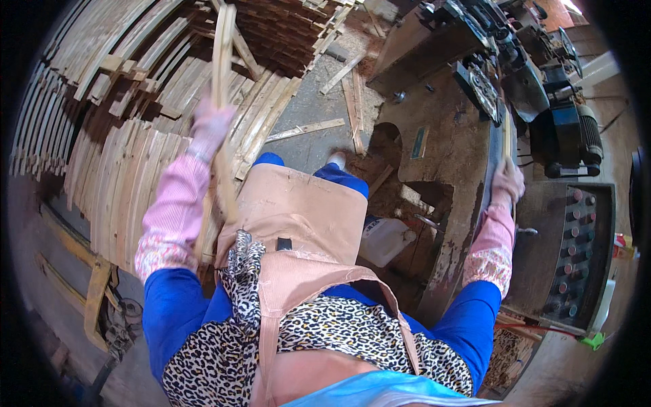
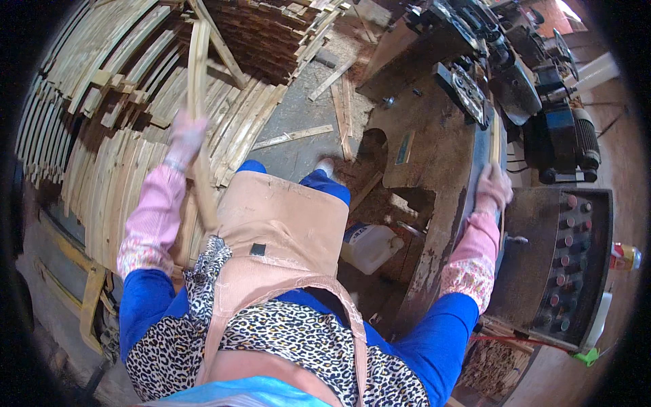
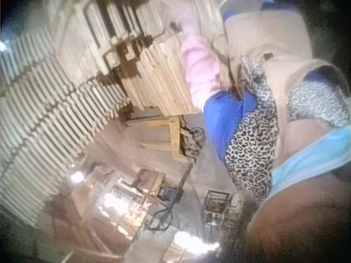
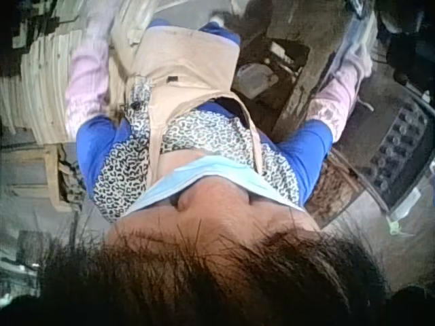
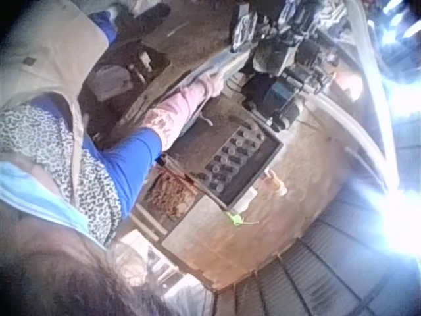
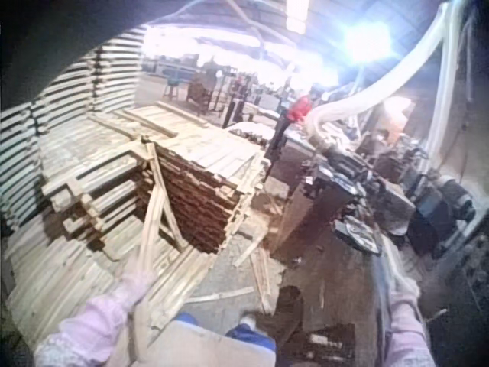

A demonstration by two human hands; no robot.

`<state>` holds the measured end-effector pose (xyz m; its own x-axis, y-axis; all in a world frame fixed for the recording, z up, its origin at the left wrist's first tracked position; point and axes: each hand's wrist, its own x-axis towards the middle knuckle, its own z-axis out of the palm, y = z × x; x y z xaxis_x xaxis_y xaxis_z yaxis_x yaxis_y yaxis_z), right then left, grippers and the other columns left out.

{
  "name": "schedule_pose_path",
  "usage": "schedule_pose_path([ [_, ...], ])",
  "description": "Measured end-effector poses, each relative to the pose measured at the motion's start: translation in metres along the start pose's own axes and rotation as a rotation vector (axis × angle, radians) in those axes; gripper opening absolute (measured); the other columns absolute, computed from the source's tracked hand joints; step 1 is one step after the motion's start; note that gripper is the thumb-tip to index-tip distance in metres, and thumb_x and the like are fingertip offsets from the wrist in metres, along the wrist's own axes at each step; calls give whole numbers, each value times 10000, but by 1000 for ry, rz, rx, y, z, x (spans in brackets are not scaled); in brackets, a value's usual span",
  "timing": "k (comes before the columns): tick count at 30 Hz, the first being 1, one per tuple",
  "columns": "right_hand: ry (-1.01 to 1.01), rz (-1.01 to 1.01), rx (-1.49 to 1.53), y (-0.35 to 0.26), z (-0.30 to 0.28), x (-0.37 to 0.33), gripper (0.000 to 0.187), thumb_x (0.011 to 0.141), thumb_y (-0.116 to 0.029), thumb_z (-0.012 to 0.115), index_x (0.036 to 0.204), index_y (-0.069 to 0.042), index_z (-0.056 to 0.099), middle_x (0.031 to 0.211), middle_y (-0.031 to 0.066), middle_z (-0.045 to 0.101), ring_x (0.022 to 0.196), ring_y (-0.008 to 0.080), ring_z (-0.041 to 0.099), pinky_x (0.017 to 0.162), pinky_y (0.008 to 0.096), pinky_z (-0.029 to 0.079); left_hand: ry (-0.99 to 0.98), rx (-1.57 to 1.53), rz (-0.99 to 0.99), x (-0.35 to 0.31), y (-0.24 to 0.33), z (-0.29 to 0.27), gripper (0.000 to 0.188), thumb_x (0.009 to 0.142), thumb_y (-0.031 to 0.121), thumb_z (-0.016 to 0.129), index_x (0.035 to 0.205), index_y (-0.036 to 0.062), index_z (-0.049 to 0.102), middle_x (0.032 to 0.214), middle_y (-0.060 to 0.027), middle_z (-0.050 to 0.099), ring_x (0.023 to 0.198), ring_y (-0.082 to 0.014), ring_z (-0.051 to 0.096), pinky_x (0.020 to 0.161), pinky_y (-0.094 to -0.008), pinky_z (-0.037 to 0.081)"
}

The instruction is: The person processes wooden slats using an industrial woodworking machine. The person picks up wooden slats from a large stack, feeds them into the machine one by one, and gathers the processed pieces.

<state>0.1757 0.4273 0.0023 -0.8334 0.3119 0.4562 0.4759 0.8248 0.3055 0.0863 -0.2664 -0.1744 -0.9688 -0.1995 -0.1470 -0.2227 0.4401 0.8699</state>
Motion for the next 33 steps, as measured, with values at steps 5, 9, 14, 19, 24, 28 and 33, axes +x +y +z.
schedule_pose_path([
  [5,-575,-332,1213,-184,-95,-68,547,948,-121,670,1474,-129,523,1430,53,583,1253,195,575,1073,307,428,54,-905,204,32,154,92,521,768,173,727,1238,44,542,961,-99,617,806,-231,630,742,-359,540],
  [9,-660,-193,1447,-220,-133,-129,825,862,-122,773,1553,-27,334,1541,149,434,1397,226,435,1159,321,347,-401,-1090,55,-10,251,148,767,791,284,790,1408,-34,463,1174,-192,613,975,-283,636,902,-361,494],
  [14,-356,235,1459,-110,-157,-169,792,899,-61,696,1572,-14,280,1504,155,461,1319,218,502,1079,335,439,-641,-980,330,-43,244,188,825,905,285,718,1544,-21,293,1497,-300,428,1392,-328,440,1141,-385,379],
  [19,-418,356,529,14,-160,-237,707,922,-131,654,1551,-33,346,1540,205,445,1417,299,447,1174,370,346,-378,-576,-68,-8,57,201,678,899,281,654,1463,-38,455,1488,-188,486,1348,-272,489,1095,-363,422],
  [24,-245,442,275,36,-105,-181,641,900,-266,679,1497,-192,456,1332,233,614,1227,397,586,1034,459,465,-384,-469,-273,-21,-86,182,601,861,195,714,1405,25,526,997,-38,660,868,-181,645,747,-336,528],
  [28,113,285,124,32,-31,-60,563,911,-301,653,1423,-178,456,1104,235,668,1014,457,637,839,544,517,-247,-278,-37,-21,-155,170,604,835,174,728,1396,36,552,1011,-114,676,858,-222,655,773,-374,538],
  [33,-24,334,136,29,5,39,570,937,-409,621,1452,-238,446,1207,243,647,1121,438,634,907,538,527,-84,-227,-118,-30,-112,119,691,849,224,703,1464,17,465,1417,-260,542,1231,-345,608,1049,-406,468],
])
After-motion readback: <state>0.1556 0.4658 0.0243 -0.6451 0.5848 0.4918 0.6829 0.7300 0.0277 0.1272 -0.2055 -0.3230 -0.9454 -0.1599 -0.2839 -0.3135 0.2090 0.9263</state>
